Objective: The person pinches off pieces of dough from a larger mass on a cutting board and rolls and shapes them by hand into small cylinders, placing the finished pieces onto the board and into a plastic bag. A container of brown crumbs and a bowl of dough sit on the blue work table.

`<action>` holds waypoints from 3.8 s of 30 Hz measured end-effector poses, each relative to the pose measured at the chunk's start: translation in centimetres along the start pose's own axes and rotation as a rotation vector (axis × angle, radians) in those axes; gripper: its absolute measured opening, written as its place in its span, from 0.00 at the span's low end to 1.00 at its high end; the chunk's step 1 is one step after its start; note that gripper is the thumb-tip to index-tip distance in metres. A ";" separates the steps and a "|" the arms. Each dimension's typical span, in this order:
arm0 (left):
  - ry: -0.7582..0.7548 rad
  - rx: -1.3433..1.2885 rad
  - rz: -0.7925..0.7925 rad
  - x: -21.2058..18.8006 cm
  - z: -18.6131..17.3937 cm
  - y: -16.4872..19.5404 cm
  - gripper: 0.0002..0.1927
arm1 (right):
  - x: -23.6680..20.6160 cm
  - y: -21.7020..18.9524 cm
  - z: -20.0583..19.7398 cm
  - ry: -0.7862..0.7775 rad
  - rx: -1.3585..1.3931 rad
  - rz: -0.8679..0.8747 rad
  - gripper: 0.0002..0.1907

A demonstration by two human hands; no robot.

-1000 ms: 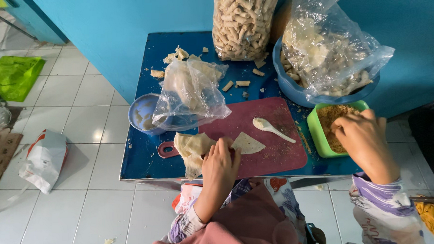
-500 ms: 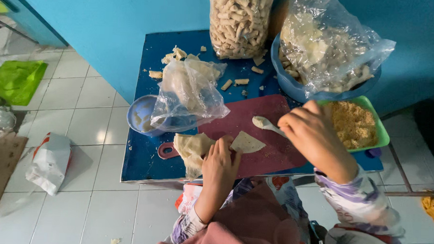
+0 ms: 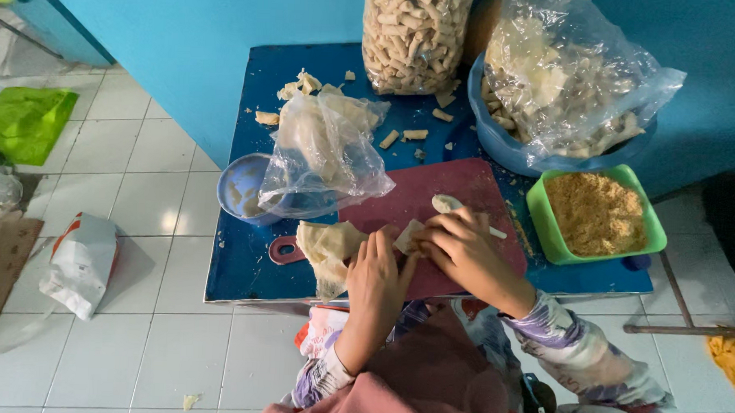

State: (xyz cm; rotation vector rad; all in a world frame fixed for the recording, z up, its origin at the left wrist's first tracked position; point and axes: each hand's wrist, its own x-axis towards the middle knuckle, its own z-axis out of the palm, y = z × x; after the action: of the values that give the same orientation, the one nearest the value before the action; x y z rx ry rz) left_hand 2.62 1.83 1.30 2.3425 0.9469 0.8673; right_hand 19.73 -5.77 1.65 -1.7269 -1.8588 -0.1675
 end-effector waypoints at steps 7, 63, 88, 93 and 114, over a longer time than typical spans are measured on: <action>0.010 0.040 -0.024 0.3 0.8 -0.1 0.21 | 0.1 0.2 -0.3 0.027 -0.120 0.078 0.08; 0.068 -0.069 0.189 2.1 0.0 -0.4 0.03 | 1.3 1.7 0.3 -0.065 -0.027 -0.043 0.10; 0.052 0.174 0.339 2.2 0.8 -1.3 0.12 | 1.9 1.5 0.1 -0.042 -0.205 -0.153 0.12; 0.020 0.177 0.335 0.8 0.2 -0.9 0.24 | -0.1 -0.5 0.5 0.001 -0.388 -0.151 0.18; -0.083 0.071 0.151 -0.1 -10.1 -3.9 0.12 | 6.6 3.1 0.0 -0.201 -0.307 -0.212 0.09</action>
State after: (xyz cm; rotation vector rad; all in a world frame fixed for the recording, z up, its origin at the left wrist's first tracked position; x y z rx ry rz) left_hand -6.21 6.11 5.80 2.5160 0.7879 0.7982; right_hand 22.74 0.42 4.01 -1.7956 -2.2618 -0.3933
